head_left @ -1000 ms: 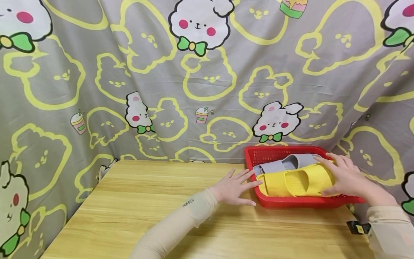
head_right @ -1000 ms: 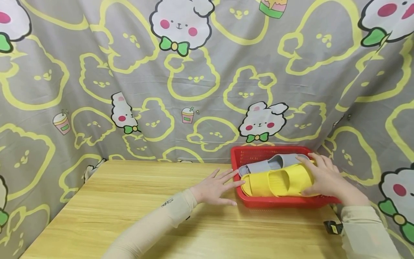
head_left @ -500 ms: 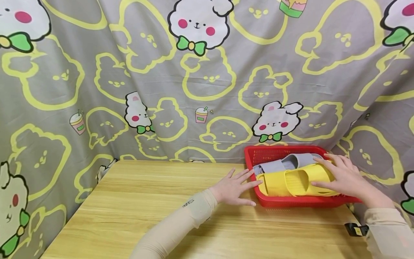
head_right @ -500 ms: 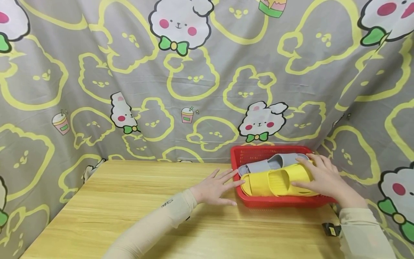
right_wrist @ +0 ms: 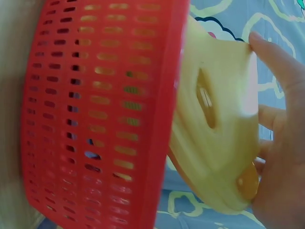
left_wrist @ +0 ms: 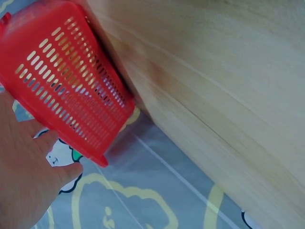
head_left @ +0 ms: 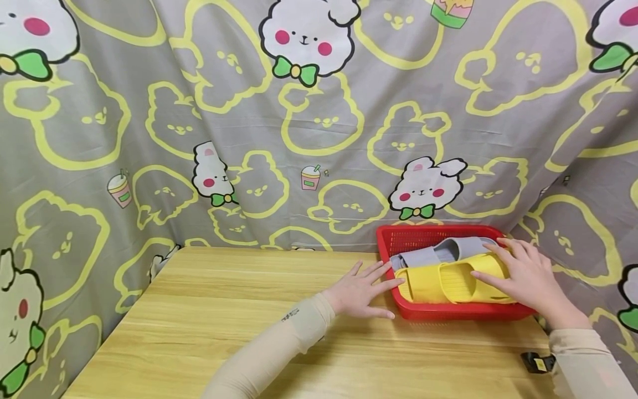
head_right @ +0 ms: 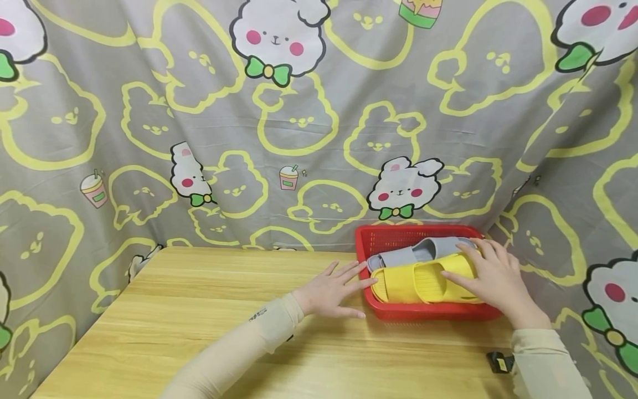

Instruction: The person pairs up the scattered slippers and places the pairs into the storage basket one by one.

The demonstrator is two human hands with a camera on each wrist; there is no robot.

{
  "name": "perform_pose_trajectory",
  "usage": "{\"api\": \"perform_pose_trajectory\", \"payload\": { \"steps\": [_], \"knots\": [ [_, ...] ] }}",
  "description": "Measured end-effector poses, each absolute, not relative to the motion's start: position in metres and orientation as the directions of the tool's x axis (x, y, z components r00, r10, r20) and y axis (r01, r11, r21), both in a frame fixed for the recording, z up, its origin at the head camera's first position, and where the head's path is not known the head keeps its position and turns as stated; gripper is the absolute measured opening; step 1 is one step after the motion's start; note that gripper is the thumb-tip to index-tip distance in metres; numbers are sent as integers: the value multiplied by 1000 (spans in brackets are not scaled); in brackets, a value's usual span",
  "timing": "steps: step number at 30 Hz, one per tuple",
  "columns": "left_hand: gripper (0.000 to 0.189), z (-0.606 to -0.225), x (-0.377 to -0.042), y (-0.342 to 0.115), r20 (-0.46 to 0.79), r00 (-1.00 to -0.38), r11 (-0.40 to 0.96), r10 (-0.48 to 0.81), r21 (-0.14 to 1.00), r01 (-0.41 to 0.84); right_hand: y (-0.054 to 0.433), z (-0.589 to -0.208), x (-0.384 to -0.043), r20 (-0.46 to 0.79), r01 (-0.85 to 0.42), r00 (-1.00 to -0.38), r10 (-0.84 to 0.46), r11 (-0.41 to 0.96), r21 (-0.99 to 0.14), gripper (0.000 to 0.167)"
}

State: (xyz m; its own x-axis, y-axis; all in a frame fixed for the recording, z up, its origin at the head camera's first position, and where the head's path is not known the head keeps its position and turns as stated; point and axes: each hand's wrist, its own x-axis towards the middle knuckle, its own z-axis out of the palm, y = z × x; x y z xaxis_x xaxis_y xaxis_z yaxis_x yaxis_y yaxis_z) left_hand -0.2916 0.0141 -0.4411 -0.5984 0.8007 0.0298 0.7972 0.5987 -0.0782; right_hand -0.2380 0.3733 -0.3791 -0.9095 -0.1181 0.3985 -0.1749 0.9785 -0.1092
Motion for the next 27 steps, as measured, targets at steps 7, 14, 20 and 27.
{"api": "perform_pose_trajectory", "payload": {
  "steps": [7,14,20,27],
  "knots": [
    [81,-442,-291,14,29,-602,602,798,-62,796,370,-385,-239,414,-143,-906,-84,983,-113,83],
    [81,-444,-291,14,49,-603,605,796,-57,794,373,-387,-241,414,-168,-905,-96,976,-142,80],
    [82,-444,-291,14,61,-595,598,801,-71,798,379,-390,-243,405,-182,-908,-106,971,-154,78],
    [82,-444,-292,14,70,-587,592,806,-91,801,386,-396,-246,380,-188,-918,-110,966,-175,76]
  ]
}}
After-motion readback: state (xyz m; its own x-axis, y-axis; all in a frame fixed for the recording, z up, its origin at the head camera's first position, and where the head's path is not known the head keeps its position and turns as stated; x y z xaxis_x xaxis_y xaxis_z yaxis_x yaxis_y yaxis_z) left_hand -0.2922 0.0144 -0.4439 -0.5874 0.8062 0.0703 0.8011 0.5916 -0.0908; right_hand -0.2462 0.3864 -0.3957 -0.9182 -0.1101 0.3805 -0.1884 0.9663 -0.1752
